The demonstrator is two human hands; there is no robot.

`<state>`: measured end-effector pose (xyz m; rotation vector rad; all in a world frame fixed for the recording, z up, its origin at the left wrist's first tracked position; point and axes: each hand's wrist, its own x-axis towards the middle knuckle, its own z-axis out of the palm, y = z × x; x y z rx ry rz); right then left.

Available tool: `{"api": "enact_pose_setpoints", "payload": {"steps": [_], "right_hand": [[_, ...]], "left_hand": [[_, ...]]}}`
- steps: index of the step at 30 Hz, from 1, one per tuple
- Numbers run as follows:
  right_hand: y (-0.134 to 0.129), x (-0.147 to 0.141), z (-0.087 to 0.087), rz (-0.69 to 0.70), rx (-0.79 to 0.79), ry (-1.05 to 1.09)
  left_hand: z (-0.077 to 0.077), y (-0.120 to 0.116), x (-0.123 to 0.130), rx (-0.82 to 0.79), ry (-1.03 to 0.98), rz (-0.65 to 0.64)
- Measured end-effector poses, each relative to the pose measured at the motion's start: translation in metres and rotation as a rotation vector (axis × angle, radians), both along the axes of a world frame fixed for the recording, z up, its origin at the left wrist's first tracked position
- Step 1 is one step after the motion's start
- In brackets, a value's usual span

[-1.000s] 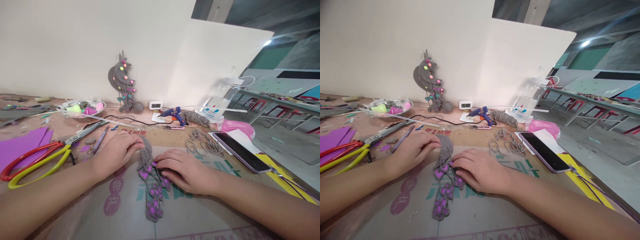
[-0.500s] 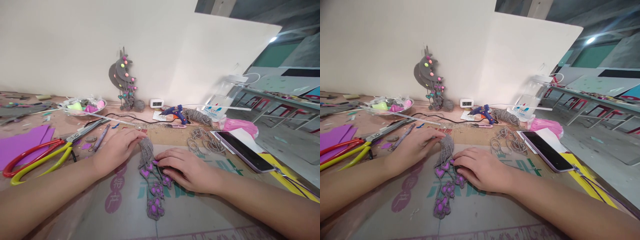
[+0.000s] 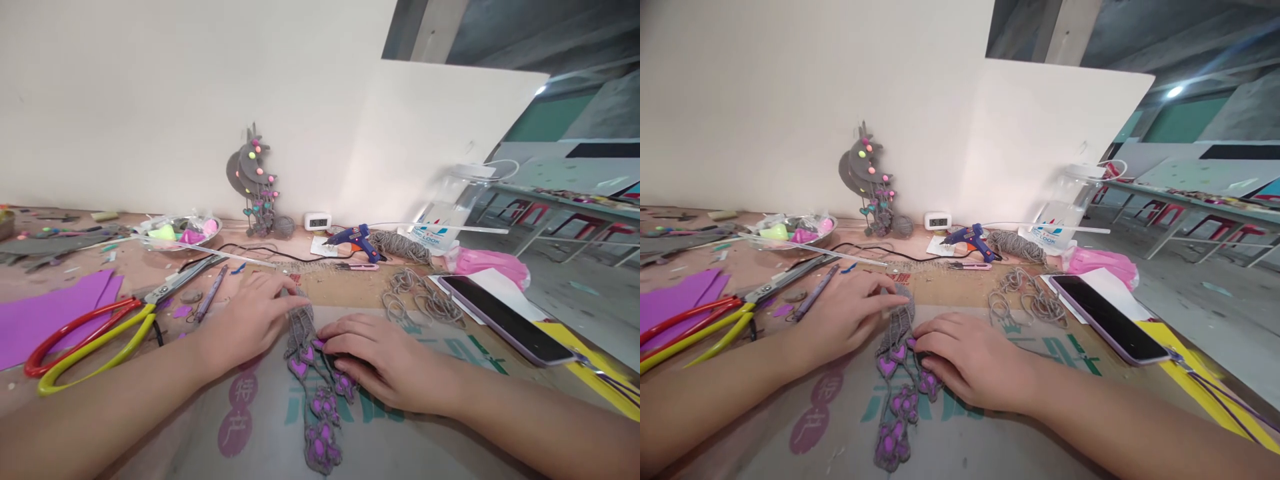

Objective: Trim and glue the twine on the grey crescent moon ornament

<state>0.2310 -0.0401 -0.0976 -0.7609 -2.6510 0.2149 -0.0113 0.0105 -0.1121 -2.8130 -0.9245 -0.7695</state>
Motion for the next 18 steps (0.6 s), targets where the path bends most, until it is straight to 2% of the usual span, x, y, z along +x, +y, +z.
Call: {"api": "enact_pose_setpoints", "payload": {"steps": [3, 8, 15, 18], "right_hand": [[-0.0004, -0.0004, 0.0011, 0.001, 0.002, -0.009], [0.0000, -0.0001, 0.0011, -0.007, -0.005, -0.017], [0.0011, -0.0001, 0.0004, -0.020, 0.022, -0.021], [0.0005, 0.0002, 0.0004, -0.023, 0.032, -0.021]], "left_hand": [[0.0017, -0.0032, 0.0018, 0.025, 0.063, 0.015], [0.0049, -0.0040, 0.0030, -0.024, 0.082, 0.010], [0.0068, -0.0054, 0.0030, -0.055, 0.049, 0.002], [0.0038, -0.0028, 0.0037, -0.086, -0.057, 0.051]]}}
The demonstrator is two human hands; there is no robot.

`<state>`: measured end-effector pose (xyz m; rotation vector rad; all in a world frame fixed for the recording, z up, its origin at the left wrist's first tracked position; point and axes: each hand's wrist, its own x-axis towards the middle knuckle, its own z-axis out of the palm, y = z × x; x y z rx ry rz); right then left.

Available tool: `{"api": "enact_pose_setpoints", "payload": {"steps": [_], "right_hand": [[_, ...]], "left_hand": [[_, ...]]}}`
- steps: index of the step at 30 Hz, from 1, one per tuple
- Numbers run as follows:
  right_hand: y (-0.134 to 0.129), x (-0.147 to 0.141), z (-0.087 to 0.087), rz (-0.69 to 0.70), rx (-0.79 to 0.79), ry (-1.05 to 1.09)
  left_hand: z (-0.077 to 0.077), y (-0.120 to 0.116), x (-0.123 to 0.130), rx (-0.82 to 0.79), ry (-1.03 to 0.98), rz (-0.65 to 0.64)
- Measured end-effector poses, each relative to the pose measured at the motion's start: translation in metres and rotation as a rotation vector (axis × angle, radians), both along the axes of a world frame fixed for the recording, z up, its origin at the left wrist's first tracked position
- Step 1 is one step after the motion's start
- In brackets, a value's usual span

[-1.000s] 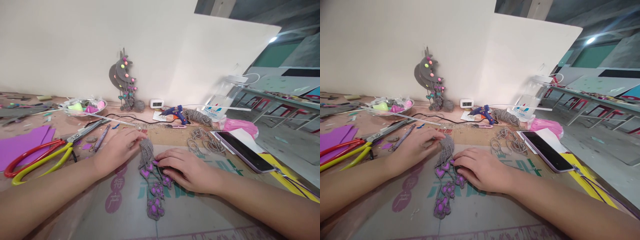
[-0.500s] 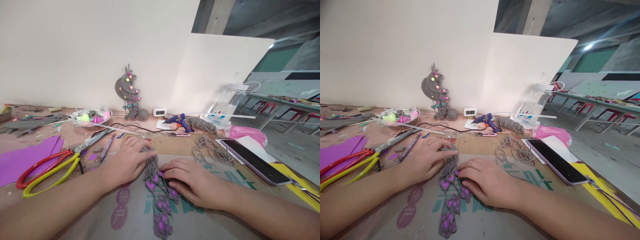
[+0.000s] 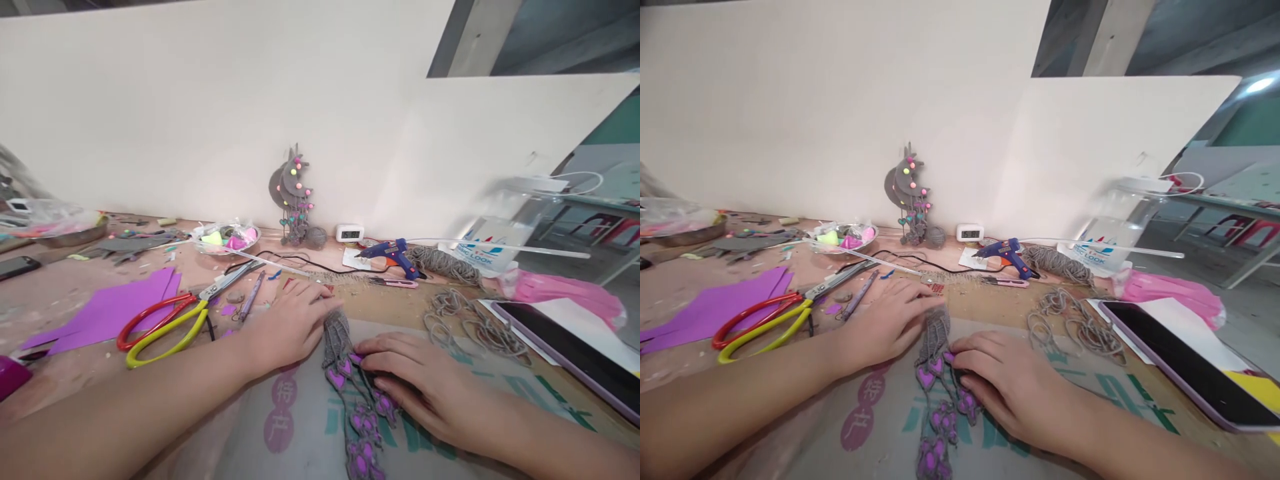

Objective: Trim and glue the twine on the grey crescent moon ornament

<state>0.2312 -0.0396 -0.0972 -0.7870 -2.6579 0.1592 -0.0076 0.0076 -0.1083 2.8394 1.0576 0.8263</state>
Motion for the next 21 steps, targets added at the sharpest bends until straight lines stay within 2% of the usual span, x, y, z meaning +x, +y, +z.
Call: {"api": "enact_pose_setpoints", "payload": {"steps": [4, 8, 11, 15, 17, 21], "right_hand": [[0.000, 0.001, 0.001, 0.001, -0.024, -0.017], [0.000, 0.001, 0.001, 0.009, -0.056, -0.022], [-0.001, 0.001, 0.000, 0.020, -0.050, -0.018], [0.001, 0.006, 0.003, -0.033, 0.054, 0.002], [0.009, 0.014, 0.006, -0.106, 0.134, 0.029], [0.039, 0.040, 0.008, -0.310, 0.234, 0.046]], "left_hand": [[-0.003, 0.007, -0.001, -0.124, -0.276, 0.171], [-0.003, 0.012, -0.003, -0.251, -0.386, 0.248], [-0.002, 0.013, -0.005, -0.258, -0.370, 0.231], [-0.003, 0.015, -0.003, -0.216, -0.242, 0.075], [-0.004, 0.016, -0.002, -0.189, -0.200, 0.027], [-0.007, 0.016, -0.002, -0.159, -0.165, 0.037]]}}
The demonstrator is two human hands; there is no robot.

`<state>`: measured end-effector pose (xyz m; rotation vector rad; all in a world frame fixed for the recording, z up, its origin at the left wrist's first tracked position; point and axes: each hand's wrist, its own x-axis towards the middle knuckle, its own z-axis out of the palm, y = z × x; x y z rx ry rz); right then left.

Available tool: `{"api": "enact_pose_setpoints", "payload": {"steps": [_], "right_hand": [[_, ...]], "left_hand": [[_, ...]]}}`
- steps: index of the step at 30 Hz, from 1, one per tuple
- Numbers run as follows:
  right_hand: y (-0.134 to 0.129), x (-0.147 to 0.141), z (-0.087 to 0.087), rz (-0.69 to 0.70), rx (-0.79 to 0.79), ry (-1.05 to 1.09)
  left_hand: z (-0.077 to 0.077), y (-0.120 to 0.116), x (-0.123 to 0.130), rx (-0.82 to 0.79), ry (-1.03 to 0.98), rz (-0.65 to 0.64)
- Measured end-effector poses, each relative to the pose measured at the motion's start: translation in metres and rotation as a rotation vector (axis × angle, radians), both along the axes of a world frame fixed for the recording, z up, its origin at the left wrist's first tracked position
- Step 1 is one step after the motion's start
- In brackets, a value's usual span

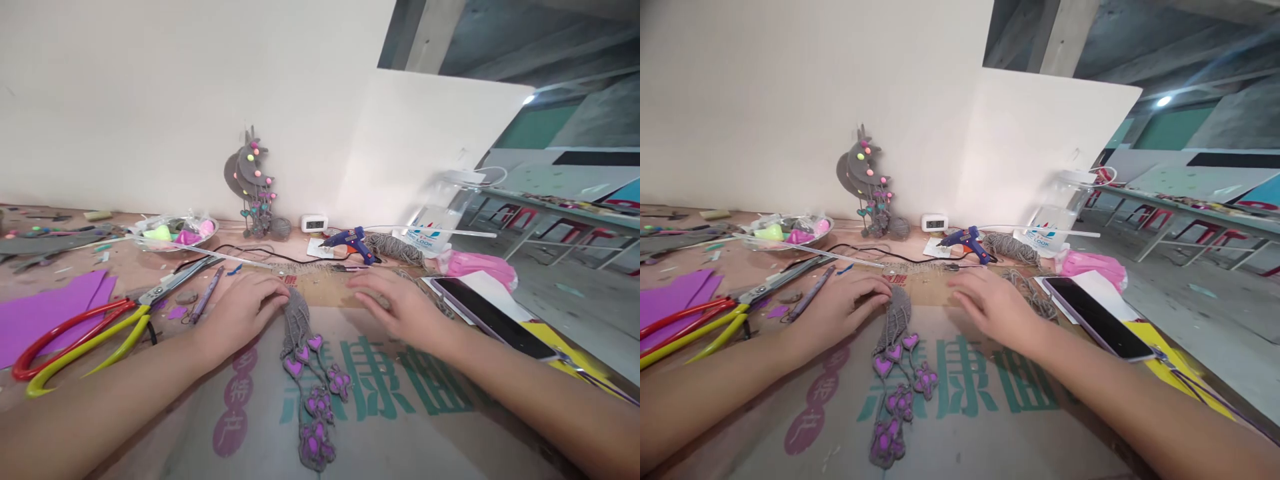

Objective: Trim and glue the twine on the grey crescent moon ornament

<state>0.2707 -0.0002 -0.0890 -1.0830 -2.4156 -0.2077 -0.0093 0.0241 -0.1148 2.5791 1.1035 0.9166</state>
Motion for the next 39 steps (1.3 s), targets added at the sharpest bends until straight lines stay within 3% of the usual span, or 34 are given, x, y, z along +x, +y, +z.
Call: {"api": "enact_pose_setpoints", "payload": {"steps": [7, 14, 25, 32, 39], "right_hand": [[0.039, 0.033, -0.012, -0.187, -0.090, -0.157], [0.064, 0.024, -0.018, -0.210, -0.101, -0.192], [0.106, 0.020, -0.016, -0.236, -0.221, -0.241], [0.102, 0.018, -0.016, -0.306, -0.259, -0.212], [0.062, -0.003, 0.002, -0.283, -0.124, -0.124]], "left_hand": [[-0.002, 0.003, -0.002, -0.071, 0.063, 0.054], [0.000, 0.001, -0.002, -0.148, 0.009, 0.107], [0.003, -0.001, -0.001, -0.034, 0.064, 0.077], [0.002, -0.001, -0.001, -0.013, 0.086, 0.067], [0.002, -0.001, -0.001, -0.002, 0.101, 0.066]]}}
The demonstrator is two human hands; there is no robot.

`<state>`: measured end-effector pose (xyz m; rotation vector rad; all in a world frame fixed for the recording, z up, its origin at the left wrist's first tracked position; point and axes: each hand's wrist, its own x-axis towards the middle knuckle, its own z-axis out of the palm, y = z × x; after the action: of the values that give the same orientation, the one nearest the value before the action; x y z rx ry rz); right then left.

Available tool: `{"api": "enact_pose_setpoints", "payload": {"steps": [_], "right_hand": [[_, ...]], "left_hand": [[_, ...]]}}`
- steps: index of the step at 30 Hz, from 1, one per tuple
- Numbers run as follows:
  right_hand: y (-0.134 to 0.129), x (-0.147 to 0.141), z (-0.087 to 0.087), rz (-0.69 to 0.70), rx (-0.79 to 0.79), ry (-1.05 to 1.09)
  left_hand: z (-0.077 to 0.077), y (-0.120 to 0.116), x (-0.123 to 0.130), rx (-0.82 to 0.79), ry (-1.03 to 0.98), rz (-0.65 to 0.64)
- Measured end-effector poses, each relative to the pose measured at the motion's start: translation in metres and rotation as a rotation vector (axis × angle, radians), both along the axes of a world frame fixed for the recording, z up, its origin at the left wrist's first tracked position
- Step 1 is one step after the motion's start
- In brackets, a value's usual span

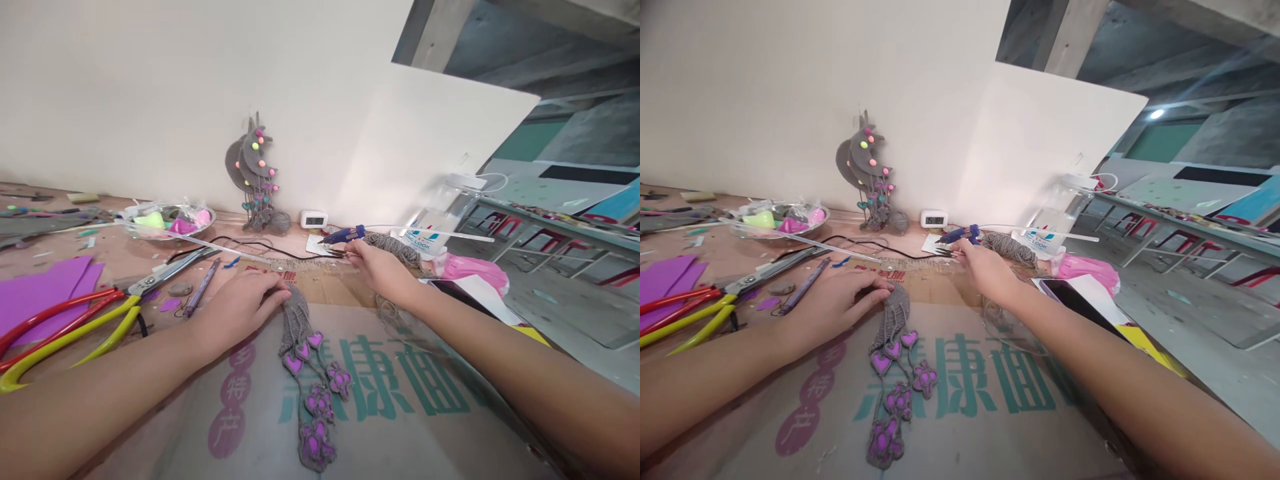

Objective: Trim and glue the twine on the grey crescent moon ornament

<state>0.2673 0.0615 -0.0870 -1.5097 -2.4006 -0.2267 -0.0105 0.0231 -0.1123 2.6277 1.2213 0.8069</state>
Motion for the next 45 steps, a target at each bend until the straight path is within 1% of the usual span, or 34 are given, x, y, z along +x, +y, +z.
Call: {"api": "enact_pose_setpoints", "payload": {"steps": [1, 4, 6, 8, 12, 15, 18, 22, 28, 34, 39, 45], "right_hand": [[-0.007, -0.005, 0.003, 0.032, -0.003, 0.026], [-0.026, -0.020, 0.005, 0.198, -0.043, 0.162], [-0.036, -0.028, 0.001, 0.309, -0.070, 0.197], [-0.043, -0.034, -0.006, 0.365, -0.084, 0.203], [-0.046, -0.037, -0.018, 0.362, -0.058, 0.214], [-0.046, -0.037, -0.022, 0.335, -0.045, 0.256], [-0.047, -0.036, -0.022, 0.322, -0.048, 0.277], [-0.049, -0.037, -0.023, 0.328, -0.072, 0.240], [-0.048, -0.038, -0.024, 0.322, -0.074, 0.242], [-0.048, -0.037, -0.024, 0.347, -0.079, 0.202], [-0.048, -0.038, -0.024, 0.320, -0.047, 0.288], [-0.048, -0.040, -0.025, 0.338, -0.061, 0.228]], "left_hand": [[0.000, 0.000, 0.000, -0.001, 0.002, 0.001], [0.000, 0.000, 0.000, -0.006, 0.002, 0.001], [-0.001, 0.000, 0.000, -0.010, 0.003, -0.004], [-0.002, 0.000, 0.000, -0.015, 0.006, -0.006], [-0.003, 0.001, 0.000, -0.019, 0.013, 0.012], [-0.003, 0.001, 0.000, -0.019, 0.022, 0.015], [-0.002, 0.000, 0.001, -0.022, 0.035, 0.016], [-0.002, -0.001, 0.000, -0.011, 0.036, 0.013], [-0.002, -0.001, 0.000, 0.001, 0.050, 0.007], [-0.001, -0.002, 0.000, -0.003, 0.033, 0.006], [-0.002, -0.001, 0.001, 0.002, 0.051, 0.013], [-0.001, -0.002, 0.001, 0.041, 0.046, -0.017]]}}
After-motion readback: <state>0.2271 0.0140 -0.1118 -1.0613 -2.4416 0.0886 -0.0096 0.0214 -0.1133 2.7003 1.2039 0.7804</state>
